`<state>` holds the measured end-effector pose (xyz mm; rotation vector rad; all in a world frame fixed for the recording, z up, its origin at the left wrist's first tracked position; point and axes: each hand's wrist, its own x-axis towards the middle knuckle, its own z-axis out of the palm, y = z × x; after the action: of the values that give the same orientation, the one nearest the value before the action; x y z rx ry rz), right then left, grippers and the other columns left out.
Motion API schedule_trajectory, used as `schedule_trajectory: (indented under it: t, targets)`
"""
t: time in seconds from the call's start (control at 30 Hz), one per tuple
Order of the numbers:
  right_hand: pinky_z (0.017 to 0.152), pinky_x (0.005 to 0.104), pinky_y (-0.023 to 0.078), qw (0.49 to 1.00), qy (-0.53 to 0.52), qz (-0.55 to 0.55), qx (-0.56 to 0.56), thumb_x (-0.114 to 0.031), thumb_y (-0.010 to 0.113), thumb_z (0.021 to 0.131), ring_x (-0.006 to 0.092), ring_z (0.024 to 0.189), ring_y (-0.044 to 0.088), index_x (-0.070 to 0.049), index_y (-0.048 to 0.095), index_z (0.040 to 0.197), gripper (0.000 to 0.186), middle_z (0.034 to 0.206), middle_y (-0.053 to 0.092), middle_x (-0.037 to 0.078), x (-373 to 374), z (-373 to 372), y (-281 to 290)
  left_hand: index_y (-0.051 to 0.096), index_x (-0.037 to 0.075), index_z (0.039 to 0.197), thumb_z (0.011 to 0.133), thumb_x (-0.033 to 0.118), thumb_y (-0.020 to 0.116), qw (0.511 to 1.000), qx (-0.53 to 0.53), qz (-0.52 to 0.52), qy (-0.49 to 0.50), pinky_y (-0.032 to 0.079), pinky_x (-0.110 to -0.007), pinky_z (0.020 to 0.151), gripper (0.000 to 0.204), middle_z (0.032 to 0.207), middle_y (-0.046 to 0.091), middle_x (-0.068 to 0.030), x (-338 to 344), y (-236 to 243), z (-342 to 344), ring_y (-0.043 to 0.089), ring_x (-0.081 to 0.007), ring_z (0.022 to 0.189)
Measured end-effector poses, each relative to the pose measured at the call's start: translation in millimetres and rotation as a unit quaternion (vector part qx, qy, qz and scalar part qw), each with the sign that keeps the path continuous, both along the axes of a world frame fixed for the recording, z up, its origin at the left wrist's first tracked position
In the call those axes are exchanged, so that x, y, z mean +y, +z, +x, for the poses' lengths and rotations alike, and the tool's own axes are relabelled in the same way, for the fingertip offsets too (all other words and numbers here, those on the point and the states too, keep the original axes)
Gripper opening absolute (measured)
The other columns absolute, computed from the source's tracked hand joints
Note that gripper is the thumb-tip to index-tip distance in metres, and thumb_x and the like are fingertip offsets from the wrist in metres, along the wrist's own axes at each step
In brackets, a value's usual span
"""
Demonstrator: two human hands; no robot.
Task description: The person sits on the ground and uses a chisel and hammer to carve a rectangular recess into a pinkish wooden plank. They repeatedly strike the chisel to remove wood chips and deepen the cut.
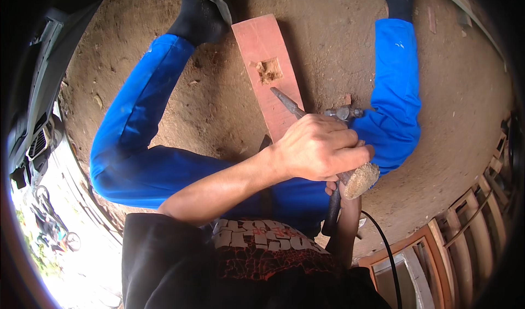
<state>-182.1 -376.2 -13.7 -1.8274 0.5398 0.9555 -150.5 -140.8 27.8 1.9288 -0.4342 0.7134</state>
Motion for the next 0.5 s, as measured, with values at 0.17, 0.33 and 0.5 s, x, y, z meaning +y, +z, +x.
schedule_trajectory:
  t: [0.17,0.33,0.5]
  targets:
    - [0.050,0.0309,0.046,0.988,-0.050,0.069,0.126,-0.021,0.054,0.096,0.0145,0.056,0.056,-0.002,0.061,0.096,0.020,0.073,0.060,0.007,13.3,12.3,28.3,0.065,0.006,0.086,0.074,0.015,0.075,1.000,-0.010,-0.009,0.015,0.039,-0.034,0.041,0.019,0.058,0.045,-0.0024,13.0,-9.1,4.3,0.052,-0.0187,0.046]
    - [0.039,0.0271,0.037,0.989,-0.089,0.053,0.109,-0.019,0.052,0.095,0.0103,0.045,0.046,-0.004,0.058,0.090,0.017,0.062,0.053,0.004,18.8,9.9,27.0,0.066,0.005,0.086,0.071,0.019,0.076,0.998,-0.013,-0.039,0.037,0.040,-0.034,0.043,0.023,0.059,0.046,-0.0029,13.2,-11.7,6.6,0.053,-0.0197,0.047]
    - [0.039,0.0272,0.038,0.989,-0.094,0.055,0.105,-0.018,0.052,0.094,0.0108,0.045,0.046,-0.003,0.058,0.090,0.016,0.063,0.054,0.005,25.0,12.5,32.2,0.066,0.005,0.086,0.069,0.020,0.077,0.998,-0.008,-0.041,0.054,0.040,-0.034,0.044,0.025,0.059,0.047,-0.0032,9.1,-12.8,7.3,0.054,-0.0203,0.048]
